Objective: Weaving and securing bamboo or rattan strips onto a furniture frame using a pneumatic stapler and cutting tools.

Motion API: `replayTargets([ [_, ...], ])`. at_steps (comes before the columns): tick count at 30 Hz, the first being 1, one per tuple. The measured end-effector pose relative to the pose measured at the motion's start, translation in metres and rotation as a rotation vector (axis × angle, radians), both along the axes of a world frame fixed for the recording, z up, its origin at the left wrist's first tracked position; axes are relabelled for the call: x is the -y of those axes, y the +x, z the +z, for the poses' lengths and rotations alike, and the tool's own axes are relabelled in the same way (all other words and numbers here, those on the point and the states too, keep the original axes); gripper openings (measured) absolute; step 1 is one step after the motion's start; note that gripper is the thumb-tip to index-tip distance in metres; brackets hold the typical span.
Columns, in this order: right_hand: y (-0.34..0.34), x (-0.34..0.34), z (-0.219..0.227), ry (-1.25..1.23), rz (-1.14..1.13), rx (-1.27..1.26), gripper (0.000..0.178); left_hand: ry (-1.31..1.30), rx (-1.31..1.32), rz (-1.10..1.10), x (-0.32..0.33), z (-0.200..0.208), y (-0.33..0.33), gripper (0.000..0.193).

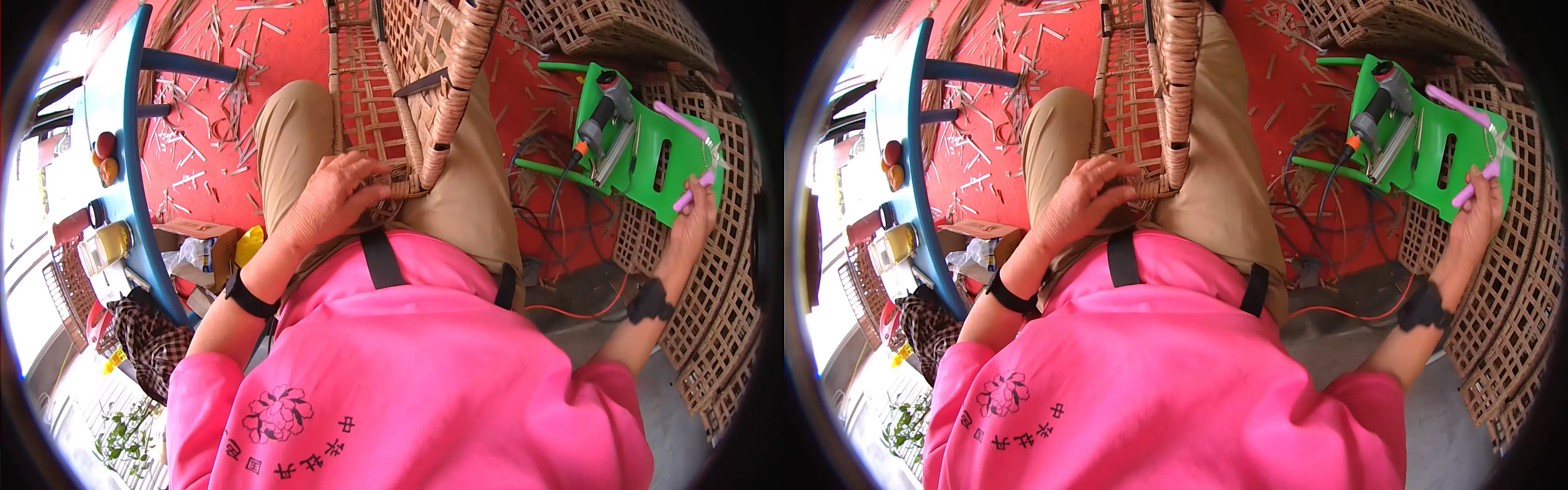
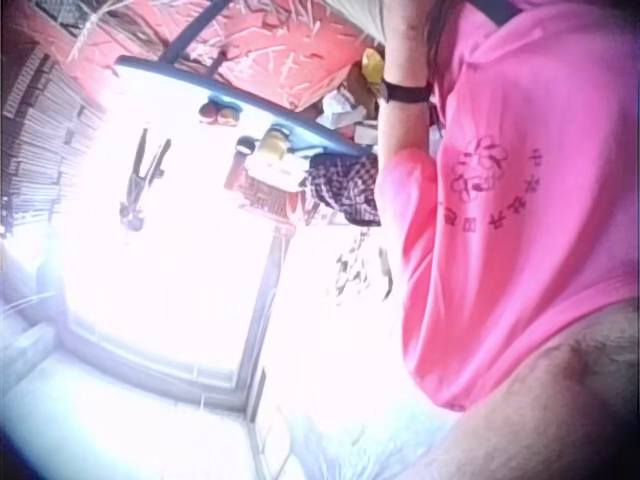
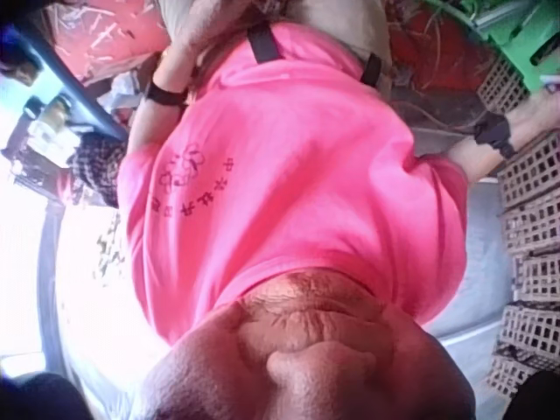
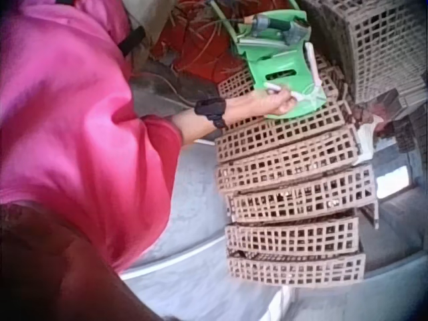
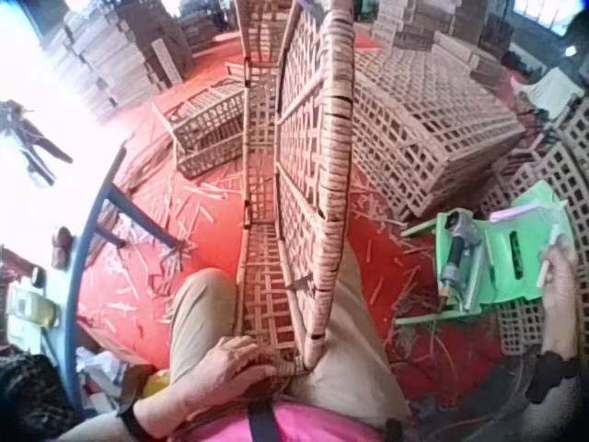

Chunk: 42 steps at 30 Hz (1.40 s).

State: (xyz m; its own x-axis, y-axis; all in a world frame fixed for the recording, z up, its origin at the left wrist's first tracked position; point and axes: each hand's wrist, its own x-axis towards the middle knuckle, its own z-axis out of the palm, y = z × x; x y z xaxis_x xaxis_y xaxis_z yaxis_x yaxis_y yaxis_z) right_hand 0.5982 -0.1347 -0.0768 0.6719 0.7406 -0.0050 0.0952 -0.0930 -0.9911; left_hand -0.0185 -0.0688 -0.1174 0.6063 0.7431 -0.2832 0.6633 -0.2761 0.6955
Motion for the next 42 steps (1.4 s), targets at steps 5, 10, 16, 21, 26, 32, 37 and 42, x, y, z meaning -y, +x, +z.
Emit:
replayTargets([
  [5,-0.201,0.003,0.076,0.000,0.452,-0.193,0.045,-0.025,0.503,0.432,0.003,0.052,0.012,0.035],
  [10,-0.337,-0.015,0.071,-0.226,0.801,-0.386,0.045,0.479,0.395,0.176,0.018,0.100,0.013,0.066],
  [16,-0.398,-0.036,0.041,-0.286,0.996,-0.655,0.029,0.191,0.328,0.229,0.027,0.082,-0.006,0.102],
  [21,-0.428,-0.015,0.017,-0.438,0.938,-1.019,0.027,-0.034,0.138,0.203,0.049,0.062,-0.011,0.142],
  [26,-0.436,0.002,0.005,-0.478,1.049,-0.926,0.033,-0.156,0.105,0.120,0.049,0.060,-0.019,0.127],
  [32,-0.412,0.012,-0.001,-0.614,1.143,-0.552,0.043,-0.181,-0.064,-0.147,0.007,0.074,-0.048,0.110],
  [37,-0.376,0.019,-0.004,-0.746,1.008,-0.501,0.039,-0.126,-0.345,-0.448,-0.027,0.060,-0.040,0.103],
  [42,-0.370,0.029,-0.016,-0.708,0.985,-0.369,0.035,-0.210,-0.364,-0.553,-0.050,0.041,-0.027,0.104],
])
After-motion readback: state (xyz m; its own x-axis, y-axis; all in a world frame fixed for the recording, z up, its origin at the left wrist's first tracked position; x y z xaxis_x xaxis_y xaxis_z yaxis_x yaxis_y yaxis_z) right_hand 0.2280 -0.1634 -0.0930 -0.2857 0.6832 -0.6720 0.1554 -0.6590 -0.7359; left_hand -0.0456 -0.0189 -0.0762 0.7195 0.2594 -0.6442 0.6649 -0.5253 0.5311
